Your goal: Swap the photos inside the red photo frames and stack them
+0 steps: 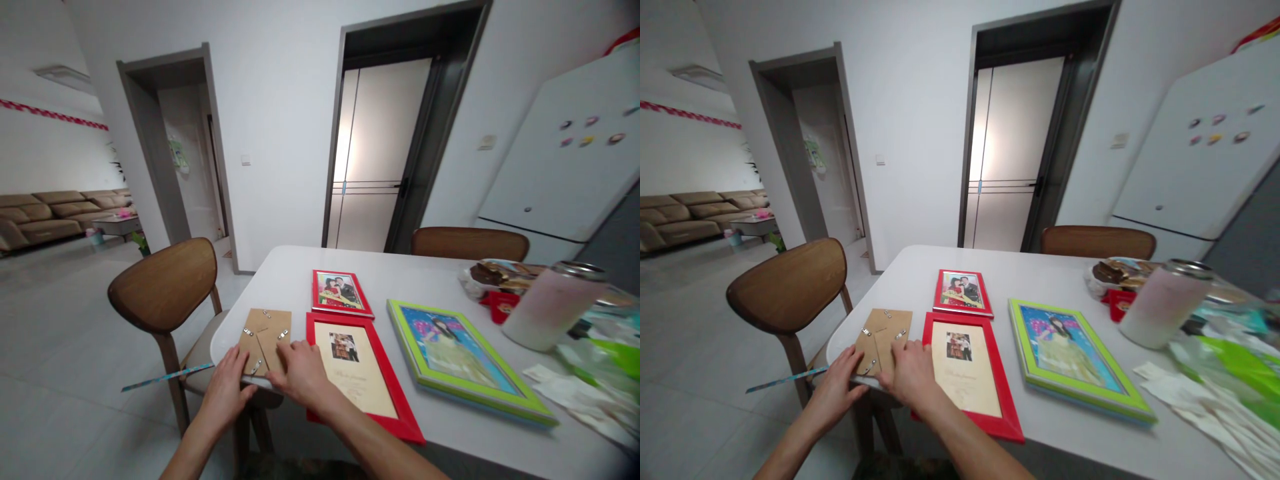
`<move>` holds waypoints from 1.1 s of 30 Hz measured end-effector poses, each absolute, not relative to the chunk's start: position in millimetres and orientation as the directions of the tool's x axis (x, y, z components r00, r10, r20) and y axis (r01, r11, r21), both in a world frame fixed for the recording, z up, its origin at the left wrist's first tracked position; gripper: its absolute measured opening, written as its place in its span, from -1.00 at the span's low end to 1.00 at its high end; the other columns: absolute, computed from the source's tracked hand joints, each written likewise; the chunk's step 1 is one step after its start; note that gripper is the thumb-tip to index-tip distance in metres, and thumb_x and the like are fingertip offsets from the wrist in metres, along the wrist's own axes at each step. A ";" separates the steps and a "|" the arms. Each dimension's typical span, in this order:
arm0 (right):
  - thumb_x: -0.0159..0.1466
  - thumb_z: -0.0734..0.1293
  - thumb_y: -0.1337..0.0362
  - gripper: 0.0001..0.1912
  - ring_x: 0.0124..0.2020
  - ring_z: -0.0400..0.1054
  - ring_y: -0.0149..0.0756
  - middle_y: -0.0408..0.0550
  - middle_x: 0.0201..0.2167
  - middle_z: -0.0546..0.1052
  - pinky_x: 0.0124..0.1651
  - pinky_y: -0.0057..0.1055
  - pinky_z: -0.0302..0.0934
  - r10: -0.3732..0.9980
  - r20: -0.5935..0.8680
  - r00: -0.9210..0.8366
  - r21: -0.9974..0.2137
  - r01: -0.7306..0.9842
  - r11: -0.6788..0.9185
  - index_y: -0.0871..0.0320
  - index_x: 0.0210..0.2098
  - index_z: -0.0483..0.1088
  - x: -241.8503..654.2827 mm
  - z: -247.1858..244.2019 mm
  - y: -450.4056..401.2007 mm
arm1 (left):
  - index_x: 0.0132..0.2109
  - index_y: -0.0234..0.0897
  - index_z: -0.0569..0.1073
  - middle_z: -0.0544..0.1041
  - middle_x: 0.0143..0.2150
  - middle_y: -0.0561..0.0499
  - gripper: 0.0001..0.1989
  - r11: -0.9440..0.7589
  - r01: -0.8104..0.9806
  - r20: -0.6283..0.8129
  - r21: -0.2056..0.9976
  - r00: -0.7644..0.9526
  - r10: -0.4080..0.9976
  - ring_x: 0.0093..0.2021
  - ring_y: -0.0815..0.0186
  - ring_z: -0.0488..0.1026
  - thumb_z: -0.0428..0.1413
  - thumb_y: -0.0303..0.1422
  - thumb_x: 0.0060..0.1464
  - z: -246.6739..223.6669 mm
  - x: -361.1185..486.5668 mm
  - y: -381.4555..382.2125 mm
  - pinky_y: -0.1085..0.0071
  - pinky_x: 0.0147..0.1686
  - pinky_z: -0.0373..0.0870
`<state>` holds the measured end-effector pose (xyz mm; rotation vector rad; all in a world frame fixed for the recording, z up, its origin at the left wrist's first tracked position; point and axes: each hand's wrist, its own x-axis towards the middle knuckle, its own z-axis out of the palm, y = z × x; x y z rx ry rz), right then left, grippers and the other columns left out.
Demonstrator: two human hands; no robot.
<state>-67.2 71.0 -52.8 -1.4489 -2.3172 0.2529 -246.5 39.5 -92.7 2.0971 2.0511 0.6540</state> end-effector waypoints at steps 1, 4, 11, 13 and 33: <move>-0.05 0.27 0.06 -0.55 -0.23 0.20 -0.15 0.04 -0.31 0.37 -0.17 -0.25 0.03 0.894 0.225 -0.386 -0.342 0.828 0.444 0.15 -0.20 0.33 -76.0 -56.1 71.0 | 0.02 -0.39 0.23 0.16 0.13 -0.23 -0.44 -0.070 0.914 0.216 0.399 -0.019 0.976 0.14 0.14 0.06 0.09 -0.44 -0.22 -95.4 -251.1 40.9 0.19 0.09 0.03; -0.08 0.29 0.20 -0.53 -0.23 0.19 -0.21 0.03 -0.28 0.33 -0.18 -0.31 0.06 0.895 0.234 -0.381 -0.413 0.794 0.446 0.16 -0.15 0.30 -82.8 -58.0 69.9 | -0.01 -0.38 0.27 0.21 0.10 -0.22 -0.49 -0.088 0.885 0.236 0.456 -0.025 0.972 0.10 0.19 0.15 0.10 -0.48 -0.21 -92.9 -252.7 41.1 0.23 0.08 0.08; -0.03 0.22 0.31 -0.52 -0.20 0.18 -0.27 0.02 -0.25 0.29 -0.08 -0.36 0.08 0.900 0.312 -0.304 -0.559 0.707 0.433 0.20 -0.08 0.28 2.9 -33.7 48.5 | -0.04 -0.29 0.30 0.28 0.05 -0.18 -0.53 -0.302 0.772 0.356 0.559 0.105 0.928 0.04 0.21 0.23 0.16 -0.43 -0.19 -65.8 -185.4 30.7 0.21 0.04 0.17; -0.03 0.20 0.32 -0.53 -0.19 0.19 -0.27 0.01 -0.24 0.29 -0.07 -0.34 0.08 0.923 0.274 -0.268 -0.564 0.733 0.381 0.19 -0.08 0.27 36.8 -35.1 39.7 | -0.06 -0.30 0.32 0.28 0.05 -0.19 -0.52 -0.365 0.733 0.351 0.574 0.182 0.918 0.03 0.20 0.24 0.19 -0.44 -0.22 -63.1 -155.6 28.9 0.23 0.02 0.19; 0.02 0.21 0.24 -0.62 -0.21 0.17 -0.21 0.08 -0.26 0.31 -0.13 -0.29 0.10 0.890 0.386 -0.242 -0.316 0.872 0.374 0.21 -0.17 0.36 82.3 -80.1 33.9 | -0.27 -0.21 0.35 0.27 0.07 -0.05 -0.87 -0.383 0.800 0.097 0.463 0.384 0.918 0.12 0.23 0.11 0.03 -0.31 -0.01 -60.5 -109.2 27.9 0.05 0.07 -0.10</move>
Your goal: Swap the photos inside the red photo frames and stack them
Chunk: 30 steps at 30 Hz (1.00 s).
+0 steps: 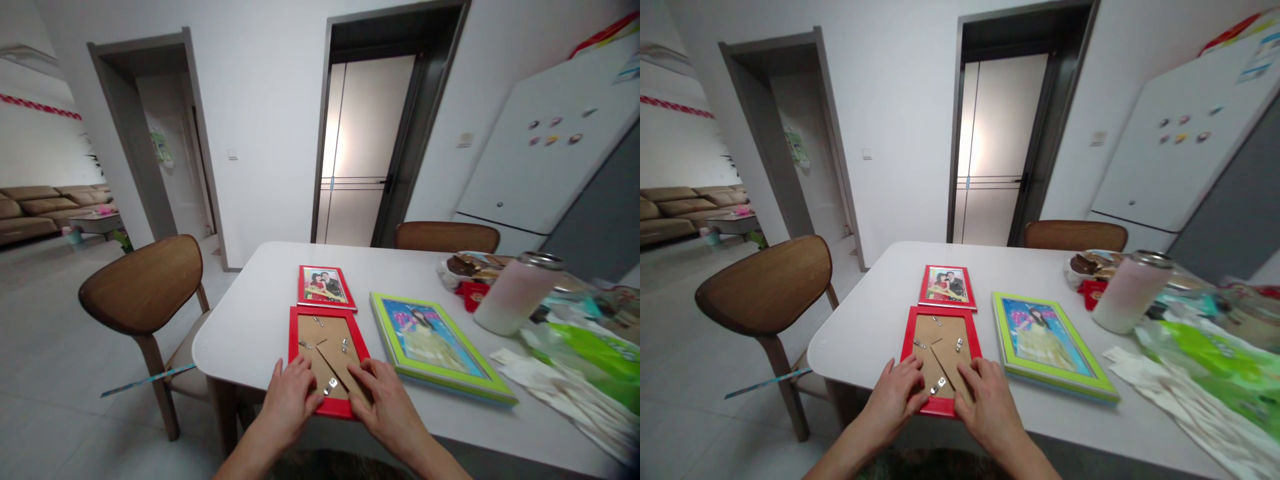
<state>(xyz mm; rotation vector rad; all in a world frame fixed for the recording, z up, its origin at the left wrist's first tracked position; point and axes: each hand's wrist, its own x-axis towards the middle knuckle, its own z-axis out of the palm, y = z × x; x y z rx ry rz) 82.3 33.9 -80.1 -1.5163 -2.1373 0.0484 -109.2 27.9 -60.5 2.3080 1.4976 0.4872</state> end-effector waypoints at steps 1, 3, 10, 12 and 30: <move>0.04 0.20 0.23 -0.63 -0.22 0.17 -0.21 0.07 -0.26 0.31 -0.13 -0.29 0.10 0.888 0.381 -0.257 -0.310 0.870 0.384 0.20 -0.17 0.36 82.8 -79.6 32.8 | -0.26 -0.22 0.35 0.25 0.09 -0.06 -0.82 -0.401 0.785 0.111 0.472 0.399 0.910 0.12 0.22 0.10 0.06 -0.27 -0.04 -62.8 -109.3 26.0 0.06 0.08 -0.11; 0.07 0.19 0.21 -0.65 -0.23 0.17 -0.22 0.06 -0.27 0.32 -0.15 -0.30 0.10 0.890 0.362 -0.278 -0.297 0.870 0.393 0.18 -0.18 0.37 83.5 -76.8 33.1 | -0.23 -0.23 0.33 0.21 0.11 -0.09 -0.67 -0.428 0.760 0.132 0.489 0.420 0.898 0.13 0.19 0.07 0.13 -0.18 -0.15 -67.9 -109.8 22.7 0.08 0.09 -0.13; 0.14 0.09 0.33 -0.66 -0.26 0.16 -0.27 0.03 -0.28 0.33 -0.21 -0.37 0.06 0.909 0.292 -0.296 -0.208 0.908 0.363 0.14 -0.14 0.34 81.4 -64.0 68.0 | -0.31 -0.24 0.34 0.25 0.09 -0.09 -0.66 -0.424 0.742 0.149 0.519 0.409 0.900 0.10 0.18 0.13 0.22 -0.23 -0.27 -72.1 -111.7 23.9 0.12 0.08 -0.08; 0.11 0.11 0.36 -0.68 -0.28 0.15 -0.26 0.03 -0.30 0.33 -0.22 -0.37 0.04 0.923 0.272 -0.272 -0.156 0.934 0.321 0.13 -0.19 0.36 79.1 -62.7 77.6 | -0.31 -0.25 0.34 0.25 0.09 -0.09 -0.67 -0.415 0.743 0.146 0.524 0.402 0.904 0.10 0.17 0.13 0.22 -0.23 -0.26 -70.4 -111.6 23.6 0.11 0.08 -0.08; 0.13 0.09 0.36 -0.67 -0.14 0.14 -0.24 0.01 -0.15 0.31 -0.11 -0.27 0.06 0.835 0.318 -0.449 -0.249 0.811 0.530 0.08 -0.18 0.36 72.4 -64.4 47.2 | -0.25 -0.31 0.35 0.27 0.06 -0.15 -0.62 -0.429 0.734 0.147 0.526 0.419 0.896 0.08 0.15 0.16 0.23 -0.27 -0.26 -69.4 -112.5 24.2 0.12 0.09 -0.03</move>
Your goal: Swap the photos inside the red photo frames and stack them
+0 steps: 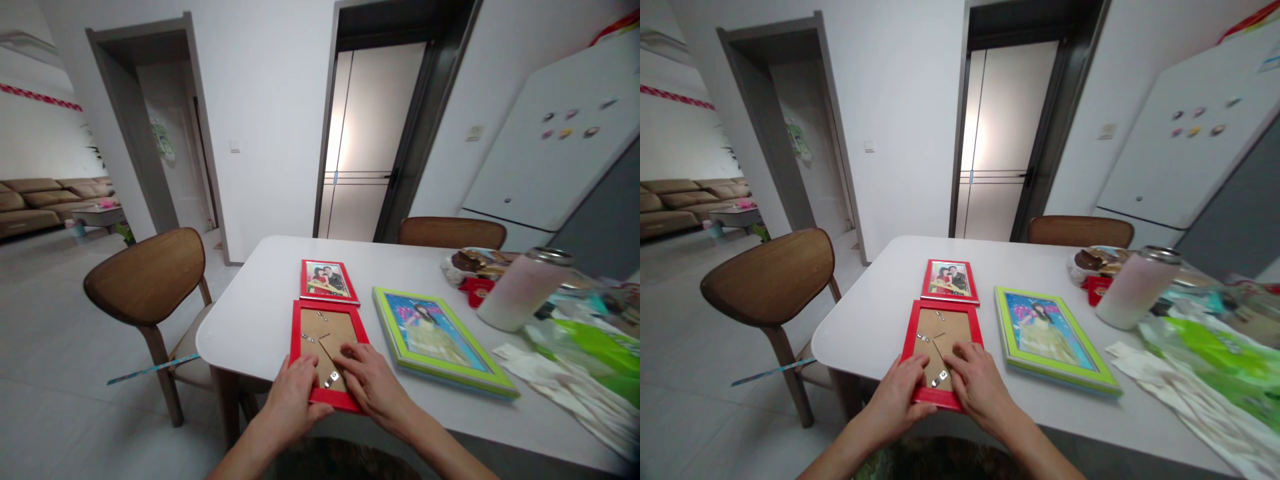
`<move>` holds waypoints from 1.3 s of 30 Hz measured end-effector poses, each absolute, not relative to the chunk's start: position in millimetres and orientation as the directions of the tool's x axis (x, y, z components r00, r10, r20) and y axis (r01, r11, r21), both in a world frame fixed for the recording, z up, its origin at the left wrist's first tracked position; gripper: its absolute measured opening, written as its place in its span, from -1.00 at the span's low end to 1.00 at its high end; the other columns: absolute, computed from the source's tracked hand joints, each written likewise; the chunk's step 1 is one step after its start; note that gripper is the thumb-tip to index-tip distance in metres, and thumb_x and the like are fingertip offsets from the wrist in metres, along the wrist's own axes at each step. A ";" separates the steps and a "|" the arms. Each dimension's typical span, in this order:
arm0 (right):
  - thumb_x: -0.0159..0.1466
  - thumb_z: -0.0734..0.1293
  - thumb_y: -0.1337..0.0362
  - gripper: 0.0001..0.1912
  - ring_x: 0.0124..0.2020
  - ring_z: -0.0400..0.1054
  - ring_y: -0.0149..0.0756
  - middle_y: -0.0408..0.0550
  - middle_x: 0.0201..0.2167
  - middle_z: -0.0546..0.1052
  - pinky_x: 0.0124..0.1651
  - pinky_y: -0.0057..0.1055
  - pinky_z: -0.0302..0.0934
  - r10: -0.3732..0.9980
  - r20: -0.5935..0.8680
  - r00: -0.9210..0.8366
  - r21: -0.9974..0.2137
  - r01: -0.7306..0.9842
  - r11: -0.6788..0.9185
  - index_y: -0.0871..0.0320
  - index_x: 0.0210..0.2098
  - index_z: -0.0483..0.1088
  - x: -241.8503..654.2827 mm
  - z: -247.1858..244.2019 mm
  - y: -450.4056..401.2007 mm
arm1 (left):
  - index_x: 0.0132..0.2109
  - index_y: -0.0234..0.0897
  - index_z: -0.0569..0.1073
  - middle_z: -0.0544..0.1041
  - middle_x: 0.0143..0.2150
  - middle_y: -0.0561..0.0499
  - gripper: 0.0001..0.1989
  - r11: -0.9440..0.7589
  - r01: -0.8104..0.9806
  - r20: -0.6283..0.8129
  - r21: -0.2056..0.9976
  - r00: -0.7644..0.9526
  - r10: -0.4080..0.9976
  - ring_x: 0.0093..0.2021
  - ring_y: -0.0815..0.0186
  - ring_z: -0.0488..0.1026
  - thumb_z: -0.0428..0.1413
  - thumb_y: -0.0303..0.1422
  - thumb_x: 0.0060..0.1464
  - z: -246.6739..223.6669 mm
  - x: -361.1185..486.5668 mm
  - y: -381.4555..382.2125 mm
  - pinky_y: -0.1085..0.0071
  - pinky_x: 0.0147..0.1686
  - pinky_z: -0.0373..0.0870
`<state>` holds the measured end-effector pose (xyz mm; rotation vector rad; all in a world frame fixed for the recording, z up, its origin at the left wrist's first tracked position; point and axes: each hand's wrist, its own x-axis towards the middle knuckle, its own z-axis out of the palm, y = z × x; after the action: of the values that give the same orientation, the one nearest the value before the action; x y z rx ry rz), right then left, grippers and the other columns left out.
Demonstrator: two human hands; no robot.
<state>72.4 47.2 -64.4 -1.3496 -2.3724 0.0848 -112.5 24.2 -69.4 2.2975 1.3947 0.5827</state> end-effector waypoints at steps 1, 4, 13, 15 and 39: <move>0.13 0.09 0.36 -0.67 -0.14 0.14 -0.25 -0.01 -0.16 0.31 -0.11 -0.27 0.05 0.817 0.302 -0.492 -0.257 0.783 0.566 0.04 -0.19 0.37 68.9 -62.5 41.9 | -0.27 -0.31 0.35 0.27 0.06 -0.15 -0.64 -0.432 0.734 0.153 0.525 0.417 0.896 0.07 0.16 0.16 0.23 -0.27 -0.26 -70.4 -112.7 24.5 0.13 0.09 -0.03; 0.12 0.13 0.33 -0.69 -0.12 0.11 -0.24 -0.05 -0.15 0.31 -0.09 -0.25 0.02 0.784 0.274 -0.557 -0.264 0.740 0.618 -0.04 -0.20 0.37 61.9 -56.7 31.0 | -0.28 -0.29 0.35 0.27 0.06 -0.13 -0.65 -0.440 0.728 0.173 0.526 0.415 0.893 0.07 0.16 0.16 0.22 -0.26 -0.25 -73.8 -113.3 25.1 0.13 0.10 -0.04; 0.13 0.15 0.29 -0.78 -0.12 0.11 -0.25 -0.07 -0.19 0.32 -0.09 -0.26 0.00 0.745 0.251 -0.618 -0.284 0.689 0.667 0.01 -0.31 0.39 65.5 -43.0 21.5 | -0.28 -0.28 0.35 0.29 0.05 -0.10 -0.65 -0.443 0.714 0.171 0.542 0.423 0.890 0.06 0.17 0.17 0.21 -0.24 -0.25 -71.5 -114.2 25.5 0.15 0.10 -0.05; 0.14 0.14 0.29 -0.77 -0.15 0.14 -0.27 -0.06 -0.21 0.34 -0.11 -0.28 0.03 0.752 0.255 -0.608 -0.307 0.687 0.659 0.02 -0.30 0.39 63.7 -44.2 25.5 | -0.25 -0.28 0.35 0.28 0.05 -0.10 -0.63 -0.435 0.716 0.160 0.546 0.420 0.893 0.07 0.17 0.17 0.22 -0.26 -0.26 -71.1 -114.5 25.6 0.17 0.08 0.00; 0.12 0.15 0.28 -0.76 -0.39 0.31 -0.41 -0.11 -0.44 0.49 -0.32 -0.54 0.07 0.914 0.238 -0.329 -0.410 0.819 0.402 0.14 -0.41 0.45 15.1 -63.1 114.2 | -0.30 -0.31 0.37 0.26 0.07 -0.11 -0.62 -0.379 0.704 0.128 0.601 0.384 0.915 0.07 0.14 0.17 0.27 -0.33 -0.34 -66.3 -114.1 23.8 0.21 0.05 0.08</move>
<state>15.1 114.2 -63.1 -1.4837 -2.2354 0.2987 -114.1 23.8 -66.3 2.1951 1.3923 0.6242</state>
